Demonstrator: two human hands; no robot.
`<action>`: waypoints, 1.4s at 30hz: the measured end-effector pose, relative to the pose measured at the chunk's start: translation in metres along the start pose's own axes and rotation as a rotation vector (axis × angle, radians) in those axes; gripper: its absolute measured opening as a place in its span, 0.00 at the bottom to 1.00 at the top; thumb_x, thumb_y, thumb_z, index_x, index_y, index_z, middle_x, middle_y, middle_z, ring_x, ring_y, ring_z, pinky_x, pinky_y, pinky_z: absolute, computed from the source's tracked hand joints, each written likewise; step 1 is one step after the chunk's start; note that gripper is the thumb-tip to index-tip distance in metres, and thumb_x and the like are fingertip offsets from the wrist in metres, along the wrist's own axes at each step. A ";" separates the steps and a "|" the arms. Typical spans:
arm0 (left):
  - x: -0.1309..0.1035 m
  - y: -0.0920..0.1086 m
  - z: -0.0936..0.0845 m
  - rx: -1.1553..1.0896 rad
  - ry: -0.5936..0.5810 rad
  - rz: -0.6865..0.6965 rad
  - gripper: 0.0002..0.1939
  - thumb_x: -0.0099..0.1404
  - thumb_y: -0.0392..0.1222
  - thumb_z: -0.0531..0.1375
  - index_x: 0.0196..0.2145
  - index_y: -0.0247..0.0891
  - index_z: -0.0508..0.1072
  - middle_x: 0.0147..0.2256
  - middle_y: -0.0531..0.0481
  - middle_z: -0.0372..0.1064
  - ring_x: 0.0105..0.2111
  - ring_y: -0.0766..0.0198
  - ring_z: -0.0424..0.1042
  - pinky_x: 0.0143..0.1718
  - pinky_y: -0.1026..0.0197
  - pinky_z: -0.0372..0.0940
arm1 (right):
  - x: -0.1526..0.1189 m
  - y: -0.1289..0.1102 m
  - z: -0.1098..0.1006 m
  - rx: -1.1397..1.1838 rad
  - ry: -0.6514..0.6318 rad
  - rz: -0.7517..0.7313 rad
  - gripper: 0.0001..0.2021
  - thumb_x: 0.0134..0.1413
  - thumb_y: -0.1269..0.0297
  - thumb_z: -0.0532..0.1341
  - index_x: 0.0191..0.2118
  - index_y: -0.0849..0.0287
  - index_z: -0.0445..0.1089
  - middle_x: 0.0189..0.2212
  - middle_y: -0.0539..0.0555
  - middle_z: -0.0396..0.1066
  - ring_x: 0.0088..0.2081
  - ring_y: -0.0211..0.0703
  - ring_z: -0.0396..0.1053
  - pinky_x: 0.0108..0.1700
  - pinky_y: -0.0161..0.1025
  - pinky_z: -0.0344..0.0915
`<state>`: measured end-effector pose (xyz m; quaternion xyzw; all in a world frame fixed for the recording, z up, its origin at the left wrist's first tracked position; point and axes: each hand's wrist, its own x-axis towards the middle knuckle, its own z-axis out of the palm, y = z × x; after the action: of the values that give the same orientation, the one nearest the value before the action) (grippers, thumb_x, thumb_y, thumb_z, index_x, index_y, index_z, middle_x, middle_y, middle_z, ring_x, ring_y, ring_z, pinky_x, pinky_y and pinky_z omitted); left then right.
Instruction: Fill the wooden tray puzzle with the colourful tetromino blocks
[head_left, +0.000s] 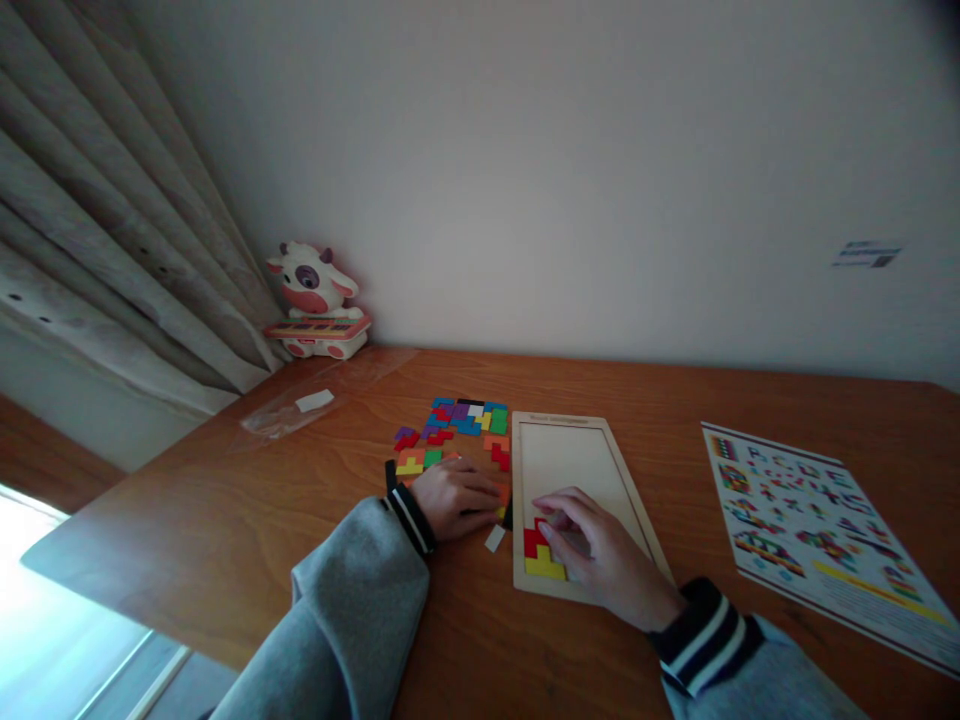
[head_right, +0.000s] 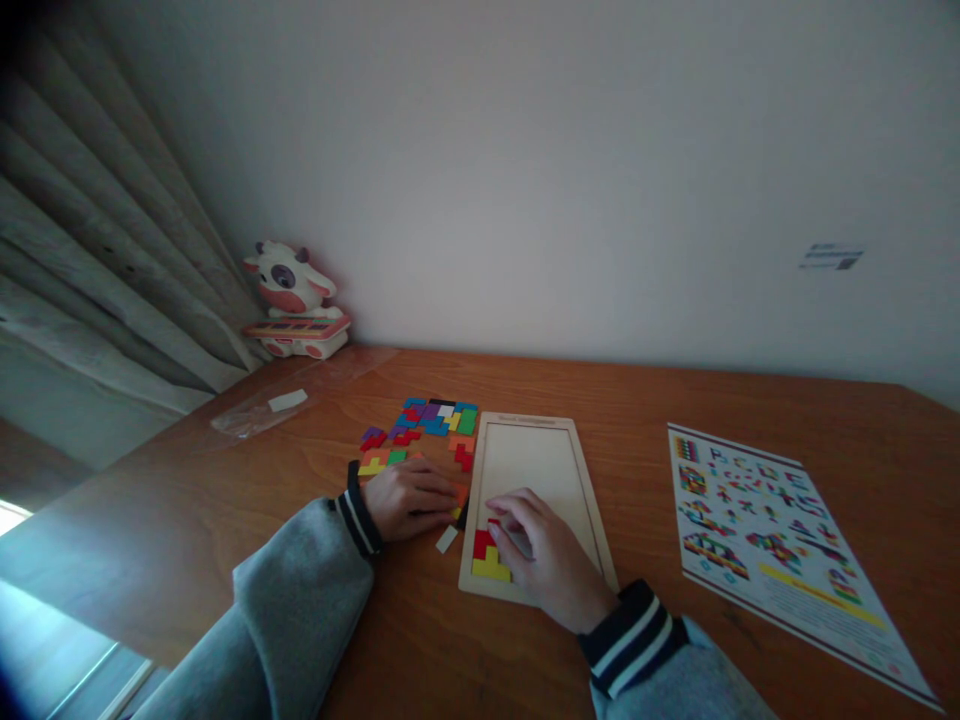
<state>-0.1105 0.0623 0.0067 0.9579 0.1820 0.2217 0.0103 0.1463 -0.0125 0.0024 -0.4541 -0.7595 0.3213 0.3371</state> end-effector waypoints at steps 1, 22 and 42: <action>0.000 0.000 0.002 0.019 0.004 0.015 0.12 0.71 0.45 0.56 0.41 0.41 0.79 0.40 0.46 0.78 0.39 0.61 0.75 0.44 0.59 0.69 | 0.000 0.000 0.000 -0.002 -0.003 0.001 0.10 0.65 0.62 0.55 0.49 0.56 0.68 0.44 0.57 0.70 0.41 0.43 0.72 0.47 0.44 0.71; -0.003 -0.006 0.001 -0.033 -0.029 -0.131 0.17 0.70 0.50 0.57 0.50 0.38 0.74 0.45 0.44 0.77 0.44 0.58 0.76 0.47 0.58 0.70 | 0.000 -0.001 0.000 0.019 -0.002 -0.013 0.10 0.65 0.61 0.56 0.47 0.56 0.70 0.44 0.57 0.71 0.42 0.44 0.71 0.47 0.43 0.71; 0.001 -0.005 0.006 0.063 0.025 -0.032 0.13 0.72 0.45 0.54 0.40 0.39 0.78 0.41 0.45 0.77 0.41 0.60 0.74 0.46 0.57 0.70 | 0.001 0.000 0.001 0.036 -0.011 -0.011 0.10 0.65 0.61 0.55 0.47 0.56 0.70 0.44 0.57 0.70 0.43 0.44 0.72 0.48 0.44 0.71</action>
<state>-0.1091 0.0672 0.0011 0.9519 0.2042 0.2275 -0.0188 0.1458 -0.0120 0.0021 -0.4423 -0.7579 0.3353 0.3427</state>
